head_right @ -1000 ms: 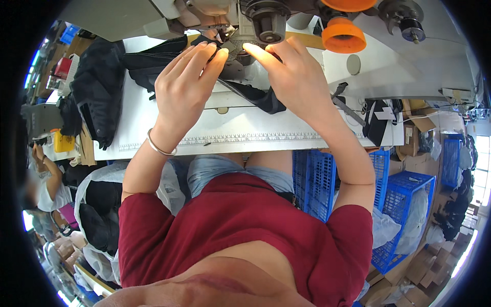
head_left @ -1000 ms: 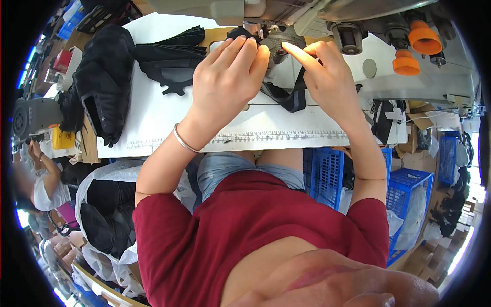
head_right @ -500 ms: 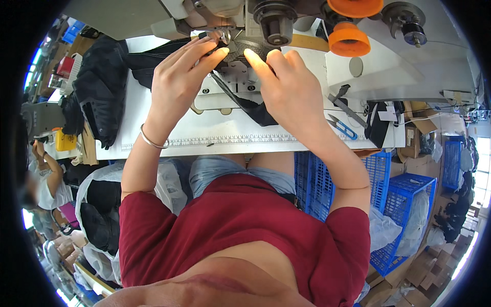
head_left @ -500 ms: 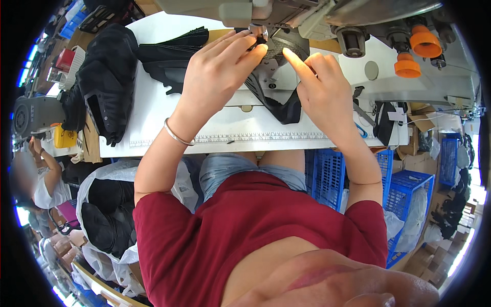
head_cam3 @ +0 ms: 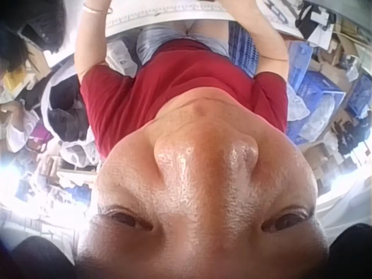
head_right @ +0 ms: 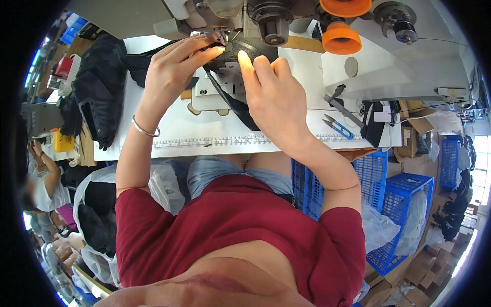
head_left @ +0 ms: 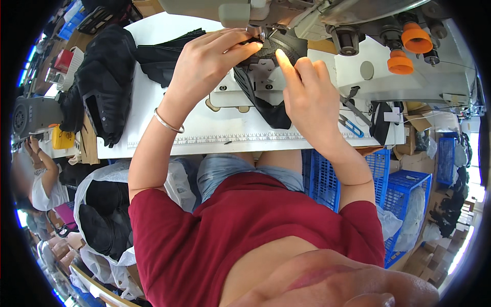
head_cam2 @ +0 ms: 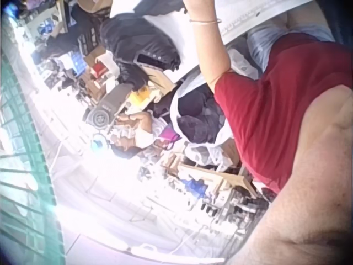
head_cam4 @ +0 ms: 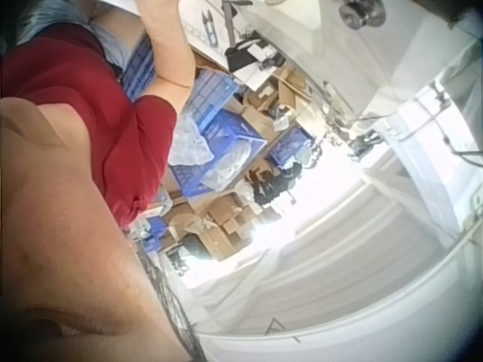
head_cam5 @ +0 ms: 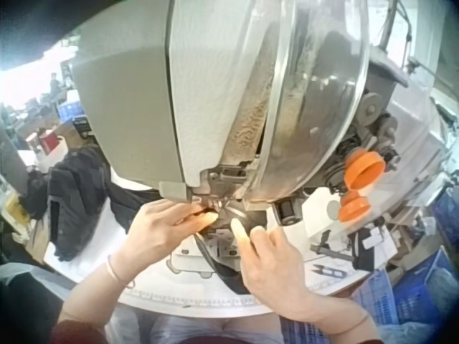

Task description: Stitch a shoe upper component using an industrial sewing machine.

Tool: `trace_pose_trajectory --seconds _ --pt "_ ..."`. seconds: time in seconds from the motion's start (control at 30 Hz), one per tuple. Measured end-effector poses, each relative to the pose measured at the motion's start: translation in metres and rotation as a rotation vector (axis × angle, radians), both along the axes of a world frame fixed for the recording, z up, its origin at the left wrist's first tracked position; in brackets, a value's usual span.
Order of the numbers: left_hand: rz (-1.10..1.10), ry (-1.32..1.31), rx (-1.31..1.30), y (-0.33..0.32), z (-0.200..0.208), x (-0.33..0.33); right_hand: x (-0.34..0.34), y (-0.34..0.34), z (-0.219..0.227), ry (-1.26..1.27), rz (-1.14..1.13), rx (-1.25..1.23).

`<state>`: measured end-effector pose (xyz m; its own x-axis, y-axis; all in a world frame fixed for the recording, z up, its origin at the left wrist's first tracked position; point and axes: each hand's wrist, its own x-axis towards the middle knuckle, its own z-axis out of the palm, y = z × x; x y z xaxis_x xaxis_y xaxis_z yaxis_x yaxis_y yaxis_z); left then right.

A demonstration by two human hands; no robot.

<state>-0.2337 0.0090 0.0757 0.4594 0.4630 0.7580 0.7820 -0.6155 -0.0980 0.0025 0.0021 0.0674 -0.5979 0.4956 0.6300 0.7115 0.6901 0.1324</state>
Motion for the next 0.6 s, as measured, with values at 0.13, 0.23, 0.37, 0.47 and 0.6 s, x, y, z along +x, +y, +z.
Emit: trace_pose_trajectory --seconds 0.13,0.23,0.37,0.47,0.6 --pt "-0.028 -0.03 -0.002 0.0038 -0.0015 -0.0007 -0.0029 -0.0013 -0.0026 0.009 -0.03 0.0" --pt "0.0 -0.014 -0.028 0.0029 -0.0015 -0.0017 -0.0048 -0.0024 -0.0028 -0.008 -0.05 -0.003" --pt "-0.022 -0.044 -0.032 0.0043 0.0014 -0.0013 -0.0055 -0.0031 -0.0017 -0.011 -0.062 -0.012" --pt "-0.009 -0.031 -0.031 0.005 0.0013 -0.0022 -0.0051 -0.0024 0.0003 -0.027 -0.028 0.019" --pt "-0.012 -0.028 -0.017 0.0063 0.0008 -0.0026 -0.0041 -0.0024 0.0011 -0.029 -0.029 0.016"
